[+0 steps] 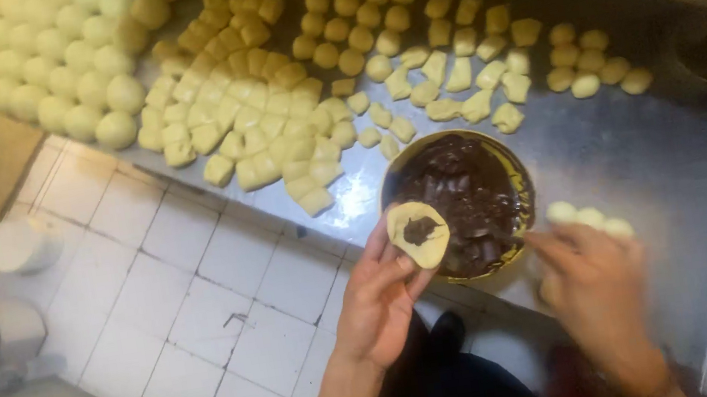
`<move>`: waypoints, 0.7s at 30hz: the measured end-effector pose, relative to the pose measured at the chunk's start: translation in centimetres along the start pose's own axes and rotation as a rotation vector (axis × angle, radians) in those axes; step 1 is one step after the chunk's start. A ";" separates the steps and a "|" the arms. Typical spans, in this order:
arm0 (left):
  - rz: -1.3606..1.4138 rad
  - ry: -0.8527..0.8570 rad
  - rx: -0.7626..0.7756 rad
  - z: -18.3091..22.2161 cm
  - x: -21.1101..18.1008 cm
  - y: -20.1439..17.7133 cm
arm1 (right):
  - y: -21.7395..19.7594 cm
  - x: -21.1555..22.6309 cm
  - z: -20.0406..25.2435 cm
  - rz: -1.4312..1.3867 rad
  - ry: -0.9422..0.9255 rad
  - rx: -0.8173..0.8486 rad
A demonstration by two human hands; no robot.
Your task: Fill small pieces of bread dough with chocolate paste and roll them into balls.
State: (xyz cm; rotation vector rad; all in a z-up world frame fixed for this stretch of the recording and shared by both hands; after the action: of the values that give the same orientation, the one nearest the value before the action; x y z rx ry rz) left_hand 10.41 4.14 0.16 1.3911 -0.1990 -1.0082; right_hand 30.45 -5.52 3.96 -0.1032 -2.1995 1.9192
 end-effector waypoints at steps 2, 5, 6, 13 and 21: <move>-0.028 0.003 0.026 -0.1 0.5 0.5 | -1.3 1.5 -1.1 -0.179 0.003 -0.047; -0.086 -0.005 0.057 0.3 0.9 1.2 | 0.1 1.4 -2.8 -0.905 0.163 0.142; -0.119 -0.020 0.069 0.5 1.0 1.4 | 2.7 2.2 -2.7 -1.448 0.328 0.386; -0.434 0.025 0.095 0.5 0.6 2.0 | 7.3 4.2 -0.7 -2.056 0.442 0.583; -0.382 -0.027 0.021 1.2 0.5 -1.7 | 11.0 3.5 -0.2 -2.435 0.588 0.472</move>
State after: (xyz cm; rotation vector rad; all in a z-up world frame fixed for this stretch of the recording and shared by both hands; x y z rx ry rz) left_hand 9.09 3.17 -1.29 1.4660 0.0401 -1.3418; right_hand 26.12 -3.05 -6.45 1.1775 -0.2371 0.4610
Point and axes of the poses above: each hand's wrist, its own z-axis away from the middle knuckle, its own y-axis out of the palm, x = y × z, the point moved 8 cm from there along -z, towards the middle knuckle, and after that the axes turned 10 degrees about x, right-handed, at the moved point
